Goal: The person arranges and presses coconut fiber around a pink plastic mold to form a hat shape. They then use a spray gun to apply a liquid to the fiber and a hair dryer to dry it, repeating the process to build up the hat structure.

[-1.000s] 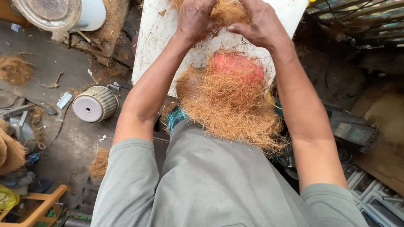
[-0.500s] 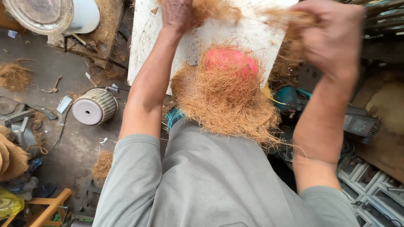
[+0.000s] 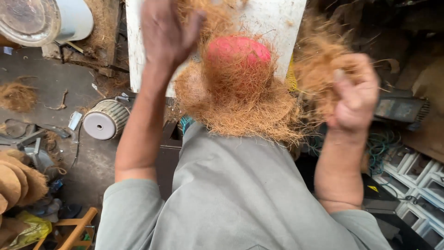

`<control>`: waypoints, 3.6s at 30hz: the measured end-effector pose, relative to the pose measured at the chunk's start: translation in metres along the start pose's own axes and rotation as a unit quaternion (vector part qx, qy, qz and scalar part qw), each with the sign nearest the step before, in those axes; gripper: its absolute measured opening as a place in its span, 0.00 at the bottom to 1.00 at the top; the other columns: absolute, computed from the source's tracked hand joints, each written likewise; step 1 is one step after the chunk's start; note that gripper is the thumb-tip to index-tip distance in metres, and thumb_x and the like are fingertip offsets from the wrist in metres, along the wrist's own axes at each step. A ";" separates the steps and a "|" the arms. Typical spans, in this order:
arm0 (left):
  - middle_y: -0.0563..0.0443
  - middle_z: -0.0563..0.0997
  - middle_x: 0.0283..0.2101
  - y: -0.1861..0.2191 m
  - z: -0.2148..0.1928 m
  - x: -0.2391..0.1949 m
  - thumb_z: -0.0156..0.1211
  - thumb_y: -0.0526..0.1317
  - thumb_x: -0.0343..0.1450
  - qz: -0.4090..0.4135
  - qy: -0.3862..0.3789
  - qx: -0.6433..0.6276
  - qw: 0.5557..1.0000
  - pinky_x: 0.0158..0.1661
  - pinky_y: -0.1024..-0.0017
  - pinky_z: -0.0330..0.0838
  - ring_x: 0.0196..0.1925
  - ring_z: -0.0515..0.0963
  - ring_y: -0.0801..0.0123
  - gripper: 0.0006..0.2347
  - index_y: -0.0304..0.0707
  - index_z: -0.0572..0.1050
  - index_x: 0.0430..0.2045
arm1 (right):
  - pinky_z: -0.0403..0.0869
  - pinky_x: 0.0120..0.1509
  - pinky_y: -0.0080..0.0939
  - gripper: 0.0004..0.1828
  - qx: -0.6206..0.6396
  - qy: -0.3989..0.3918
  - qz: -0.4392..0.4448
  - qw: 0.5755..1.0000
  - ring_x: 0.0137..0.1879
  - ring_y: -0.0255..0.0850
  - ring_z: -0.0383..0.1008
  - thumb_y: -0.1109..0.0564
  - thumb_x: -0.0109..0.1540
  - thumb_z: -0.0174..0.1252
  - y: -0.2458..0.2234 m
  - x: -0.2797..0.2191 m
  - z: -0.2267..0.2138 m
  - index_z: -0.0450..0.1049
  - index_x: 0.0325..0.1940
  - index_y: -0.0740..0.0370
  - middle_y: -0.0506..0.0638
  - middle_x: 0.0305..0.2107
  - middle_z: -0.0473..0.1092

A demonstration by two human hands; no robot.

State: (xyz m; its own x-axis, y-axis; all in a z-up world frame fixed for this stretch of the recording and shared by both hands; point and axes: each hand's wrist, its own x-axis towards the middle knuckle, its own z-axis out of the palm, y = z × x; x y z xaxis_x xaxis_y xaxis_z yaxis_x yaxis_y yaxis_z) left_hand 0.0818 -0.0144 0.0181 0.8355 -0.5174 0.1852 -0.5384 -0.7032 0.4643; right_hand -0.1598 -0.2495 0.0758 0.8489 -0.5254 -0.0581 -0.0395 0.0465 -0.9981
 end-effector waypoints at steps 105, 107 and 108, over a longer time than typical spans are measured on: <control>0.35 0.48 0.74 0.041 0.068 -0.076 0.34 0.56 0.83 0.386 -0.291 0.032 0.875 0.71 0.53 0.32 0.76 0.45 0.50 0.28 0.33 0.46 0.72 | 0.80 0.39 0.28 0.11 -0.030 0.021 0.257 0.966 0.32 0.31 0.74 0.71 0.61 0.62 0.106 -0.005 0.010 0.70 0.41 0.60 0.47 0.28 0.72; 0.35 0.51 0.74 0.041 0.069 -0.077 0.39 0.56 0.83 0.396 -0.258 0.019 0.881 0.70 0.52 0.31 0.76 0.46 0.49 0.28 0.32 0.50 0.72 | 0.78 0.42 0.26 0.11 -0.138 -0.029 0.190 0.972 0.35 0.29 0.72 0.68 0.62 0.65 0.116 -0.006 0.002 0.70 0.42 0.59 0.47 0.31 0.72; 0.35 0.51 0.74 0.042 0.068 -0.077 0.39 0.56 0.83 0.398 -0.258 0.017 0.880 0.70 0.52 0.31 0.76 0.46 0.49 0.28 0.32 0.50 0.72 | 0.78 0.42 0.26 0.11 -0.139 -0.027 0.191 0.971 0.35 0.29 0.72 0.68 0.62 0.65 0.110 -0.006 0.004 0.70 0.42 0.59 0.47 0.31 0.72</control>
State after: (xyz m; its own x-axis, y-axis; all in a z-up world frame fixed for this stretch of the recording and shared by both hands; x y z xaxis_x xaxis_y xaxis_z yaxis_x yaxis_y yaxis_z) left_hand -0.0125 -0.0368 -0.0359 0.0360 -0.9992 0.0176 -0.9411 -0.0280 0.3369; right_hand -0.1670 -0.2377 -0.0340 0.7703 -0.4697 -0.4314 -0.4912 -0.0055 -0.8710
